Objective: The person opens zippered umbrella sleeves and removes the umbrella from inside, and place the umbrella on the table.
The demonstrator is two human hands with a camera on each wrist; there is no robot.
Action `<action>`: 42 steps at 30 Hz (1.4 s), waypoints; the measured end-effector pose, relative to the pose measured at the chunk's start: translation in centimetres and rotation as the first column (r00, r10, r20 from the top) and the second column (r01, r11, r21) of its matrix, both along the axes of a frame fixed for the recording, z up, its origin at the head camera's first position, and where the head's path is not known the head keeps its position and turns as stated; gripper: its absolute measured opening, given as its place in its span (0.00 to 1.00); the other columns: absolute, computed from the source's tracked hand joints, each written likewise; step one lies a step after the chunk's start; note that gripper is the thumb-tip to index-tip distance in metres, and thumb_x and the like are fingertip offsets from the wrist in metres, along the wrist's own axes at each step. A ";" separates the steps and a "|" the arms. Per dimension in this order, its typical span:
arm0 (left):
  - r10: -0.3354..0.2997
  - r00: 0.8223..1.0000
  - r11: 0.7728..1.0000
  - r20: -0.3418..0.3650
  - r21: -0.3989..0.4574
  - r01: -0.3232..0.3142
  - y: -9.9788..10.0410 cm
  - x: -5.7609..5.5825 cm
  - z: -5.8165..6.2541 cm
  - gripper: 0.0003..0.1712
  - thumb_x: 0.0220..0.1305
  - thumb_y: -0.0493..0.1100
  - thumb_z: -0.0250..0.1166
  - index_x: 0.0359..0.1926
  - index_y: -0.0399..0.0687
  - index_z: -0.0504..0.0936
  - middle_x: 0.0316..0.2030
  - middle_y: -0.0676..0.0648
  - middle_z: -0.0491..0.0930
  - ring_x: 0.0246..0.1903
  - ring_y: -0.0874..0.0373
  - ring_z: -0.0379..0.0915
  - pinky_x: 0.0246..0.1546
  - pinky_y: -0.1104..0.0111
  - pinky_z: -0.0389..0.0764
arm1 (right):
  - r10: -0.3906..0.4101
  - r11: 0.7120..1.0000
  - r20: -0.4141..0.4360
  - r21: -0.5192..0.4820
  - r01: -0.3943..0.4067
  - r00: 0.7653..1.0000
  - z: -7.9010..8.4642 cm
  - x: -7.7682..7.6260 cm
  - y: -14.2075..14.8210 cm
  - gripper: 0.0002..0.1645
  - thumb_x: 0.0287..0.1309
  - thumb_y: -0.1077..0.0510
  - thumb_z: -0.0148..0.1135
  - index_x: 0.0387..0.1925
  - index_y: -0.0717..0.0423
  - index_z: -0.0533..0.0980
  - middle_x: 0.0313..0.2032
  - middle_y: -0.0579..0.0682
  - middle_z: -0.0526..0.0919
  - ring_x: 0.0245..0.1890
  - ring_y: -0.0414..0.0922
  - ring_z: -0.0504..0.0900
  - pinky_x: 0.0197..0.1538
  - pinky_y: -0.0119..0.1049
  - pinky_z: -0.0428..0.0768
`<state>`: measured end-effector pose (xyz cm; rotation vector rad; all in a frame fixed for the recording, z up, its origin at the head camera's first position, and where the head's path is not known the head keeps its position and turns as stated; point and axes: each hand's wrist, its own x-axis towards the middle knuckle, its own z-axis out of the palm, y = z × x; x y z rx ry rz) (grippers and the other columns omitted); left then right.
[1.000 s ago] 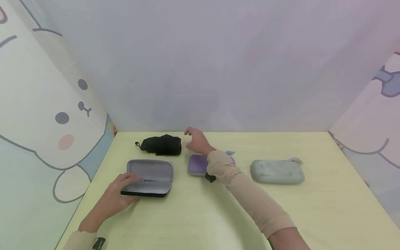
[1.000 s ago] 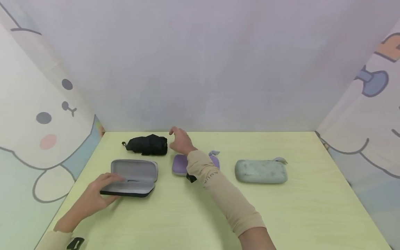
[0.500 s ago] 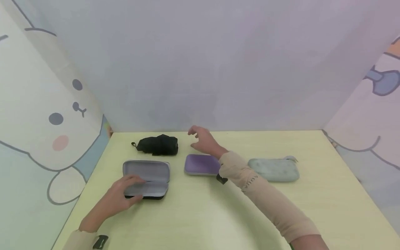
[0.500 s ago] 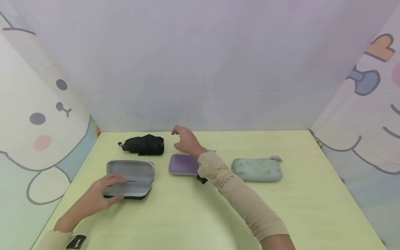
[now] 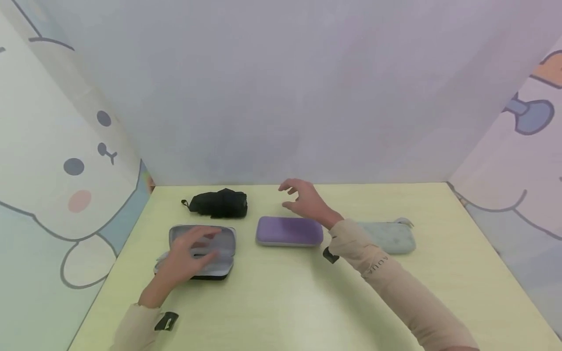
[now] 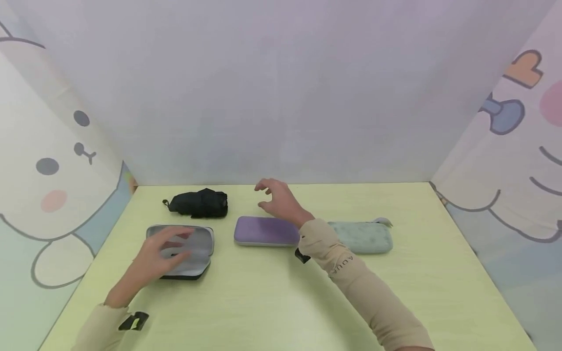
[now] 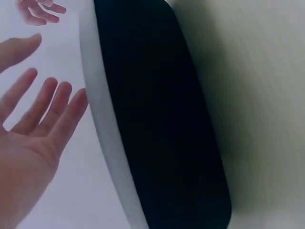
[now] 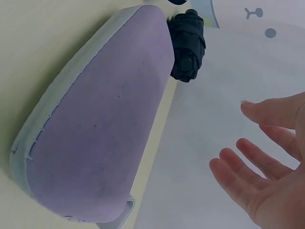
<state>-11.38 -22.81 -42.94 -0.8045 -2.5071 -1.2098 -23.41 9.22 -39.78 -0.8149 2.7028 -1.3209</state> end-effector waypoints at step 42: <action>0.091 0.980 0.996 0.179 -0.021 -0.089 11.5 -4.8 -3.1 0.32 0.45 0.37 0.76 0.54 0.43 0.77 0.60 0.38 0.65 0.61 0.40 0.57 0.58 0.45 0.63 | -0.322 0.935 0.232 -0.072 0.346 0.918 -4.4 2.9 8.4 0.10 0.56 0.66 0.63 0.39 0.69 0.77 0.40 0.63 0.82 0.39 0.58 0.83 0.38 0.41 0.81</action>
